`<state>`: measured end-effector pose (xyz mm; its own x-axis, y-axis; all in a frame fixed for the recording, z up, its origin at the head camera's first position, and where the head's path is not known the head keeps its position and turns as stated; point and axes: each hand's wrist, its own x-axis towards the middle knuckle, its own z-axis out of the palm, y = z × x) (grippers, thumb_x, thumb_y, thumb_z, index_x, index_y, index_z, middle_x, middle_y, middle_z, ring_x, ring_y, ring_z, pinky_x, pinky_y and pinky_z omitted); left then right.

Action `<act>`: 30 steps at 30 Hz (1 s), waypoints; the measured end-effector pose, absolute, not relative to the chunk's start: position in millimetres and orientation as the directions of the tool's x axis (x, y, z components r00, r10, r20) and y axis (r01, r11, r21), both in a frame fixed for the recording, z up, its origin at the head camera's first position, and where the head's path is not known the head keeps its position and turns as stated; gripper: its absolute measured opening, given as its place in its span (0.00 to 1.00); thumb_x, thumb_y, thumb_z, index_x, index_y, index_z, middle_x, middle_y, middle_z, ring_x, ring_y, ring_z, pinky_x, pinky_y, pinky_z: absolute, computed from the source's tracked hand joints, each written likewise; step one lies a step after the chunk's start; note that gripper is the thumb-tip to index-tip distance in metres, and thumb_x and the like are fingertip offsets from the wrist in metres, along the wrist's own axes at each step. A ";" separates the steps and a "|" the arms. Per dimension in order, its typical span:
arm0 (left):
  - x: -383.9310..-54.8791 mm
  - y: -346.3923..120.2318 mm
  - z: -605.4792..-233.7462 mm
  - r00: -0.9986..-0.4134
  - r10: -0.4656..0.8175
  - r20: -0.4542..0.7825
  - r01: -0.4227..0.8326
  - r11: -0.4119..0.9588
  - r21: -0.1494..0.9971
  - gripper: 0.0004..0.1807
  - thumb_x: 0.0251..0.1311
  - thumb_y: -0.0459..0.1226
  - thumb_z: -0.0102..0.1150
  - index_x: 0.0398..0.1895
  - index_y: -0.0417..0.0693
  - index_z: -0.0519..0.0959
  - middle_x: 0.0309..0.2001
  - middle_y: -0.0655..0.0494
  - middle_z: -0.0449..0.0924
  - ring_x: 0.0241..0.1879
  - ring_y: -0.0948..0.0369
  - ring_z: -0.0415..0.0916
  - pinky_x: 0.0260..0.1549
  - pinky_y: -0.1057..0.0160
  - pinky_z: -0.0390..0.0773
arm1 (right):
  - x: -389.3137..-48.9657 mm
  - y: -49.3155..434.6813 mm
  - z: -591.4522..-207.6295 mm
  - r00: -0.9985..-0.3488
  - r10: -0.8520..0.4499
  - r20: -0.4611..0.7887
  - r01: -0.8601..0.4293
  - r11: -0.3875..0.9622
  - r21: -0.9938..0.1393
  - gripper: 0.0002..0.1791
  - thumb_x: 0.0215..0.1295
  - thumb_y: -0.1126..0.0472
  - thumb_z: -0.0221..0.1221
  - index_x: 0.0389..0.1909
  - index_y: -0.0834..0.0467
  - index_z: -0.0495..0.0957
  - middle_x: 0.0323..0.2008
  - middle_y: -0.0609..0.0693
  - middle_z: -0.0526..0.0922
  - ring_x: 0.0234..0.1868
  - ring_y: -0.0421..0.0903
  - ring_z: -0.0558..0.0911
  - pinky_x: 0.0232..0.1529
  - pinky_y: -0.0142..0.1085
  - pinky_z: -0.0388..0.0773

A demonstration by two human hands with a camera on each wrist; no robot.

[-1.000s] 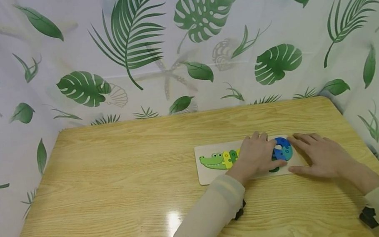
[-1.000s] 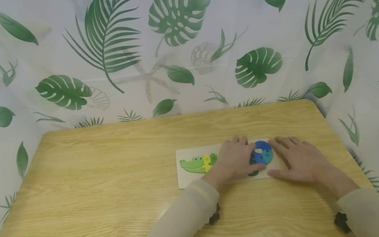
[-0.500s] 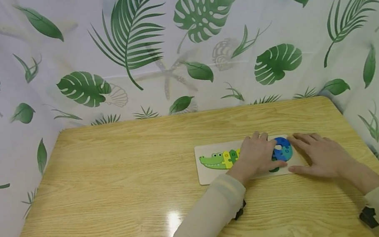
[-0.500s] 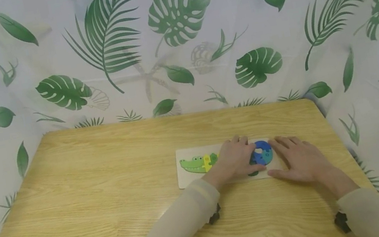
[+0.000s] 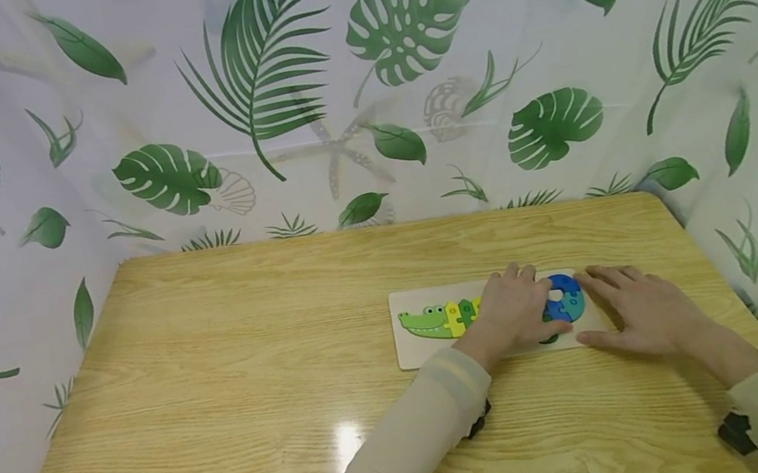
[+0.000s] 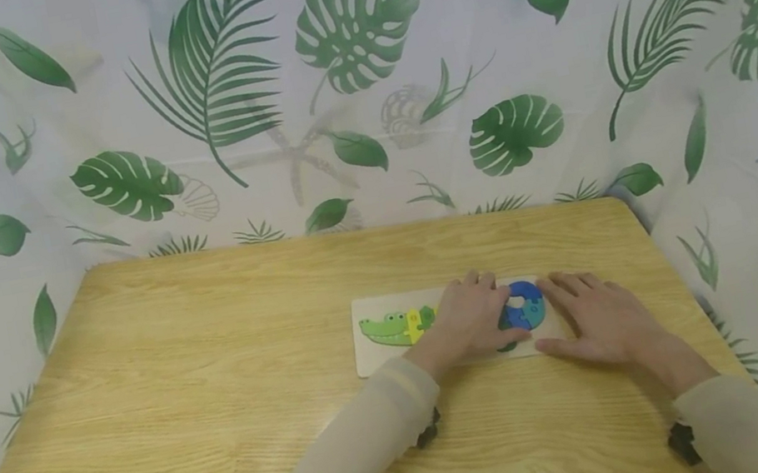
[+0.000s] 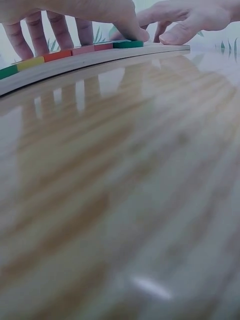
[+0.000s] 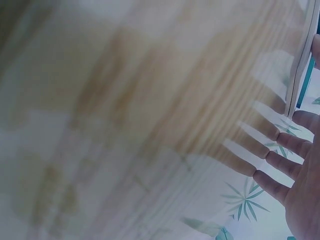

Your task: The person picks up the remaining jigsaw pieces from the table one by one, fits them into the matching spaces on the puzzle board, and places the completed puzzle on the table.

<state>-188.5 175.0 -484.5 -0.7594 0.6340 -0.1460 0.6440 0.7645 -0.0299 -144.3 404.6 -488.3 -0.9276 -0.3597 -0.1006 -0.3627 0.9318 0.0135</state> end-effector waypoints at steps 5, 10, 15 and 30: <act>-189.2 168.5 -483.3 -0.751 0.644 -0.146 0.654 0.756 -0.023 0.45 0.66 0.77 0.42 0.79 0.67 0.66 0.79 0.60 0.67 0.79 0.58 0.65 0.73 0.57 0.74 | -145.6 403.7 -489.8 -0.927 -0.360 -0.105 -0.363 0.932 0.014 0.58 0.64 0.20 0.55 0.82 0.56 0.60 0.77 0.65 0.68 0.73 0.71 0.70 0.65 0.72 0.72; -188.8 158.7 -481.7 -0.744 0.654 -0.140 0.662 0.749 -0.016 0.46 0.66 0.76 0.44 0.81 0.64 0.64 0.79 0.59 0.66 0.79 0.58 0.65 0.73 0.58 0.75 | -146.4 403.4 -489.7 -0.927 -0.361 -0.099 -0.365 0.931 0.019 0.58 0.63 0.20 0.56 0.82 0.57 0.61 0.76 0.65 0.68 0.73 0.71 0.70 0.65 0.71 0.72; -189.3 148.3 -482.7 -0.744 0.656 -0.124 0.663 0.748 -0.019 0.45 0.67 0.76 0.42 0.79 0.62 0.66 0.79 0.58 0.67 0.78 0.58 0.67 0.72 0.57 0.76 | -147.1 403.4 -491.6 -0.927 -0.360 -0.103 -0.364 0.931 0.020 0.58 0.64 0.20 0.55 0.82 0.57 0.61 0.76 0.66 0.68 0.73 0.71 0.70 0.66 0.71 0.72; -184.4 97.9 -477.5 -0.747 0.660 -0.075 0.663 0.748 -0.017 0.39 0.68 0.74 0.46 0.67 0.59 0.77 0.63 0.58 0.80 0.61 0.59 0.77 0.58 0.60 0.82 | -143.1 396.3 -488.4 -0.936 -0.333 -0.112 -0.336 0.942 0.013 0.59 0.65 0.20 0.54 0.83 0.58 0.58 0.78 0.67 0.63 0.74 0.73 0.68 0.70 0.71 0.69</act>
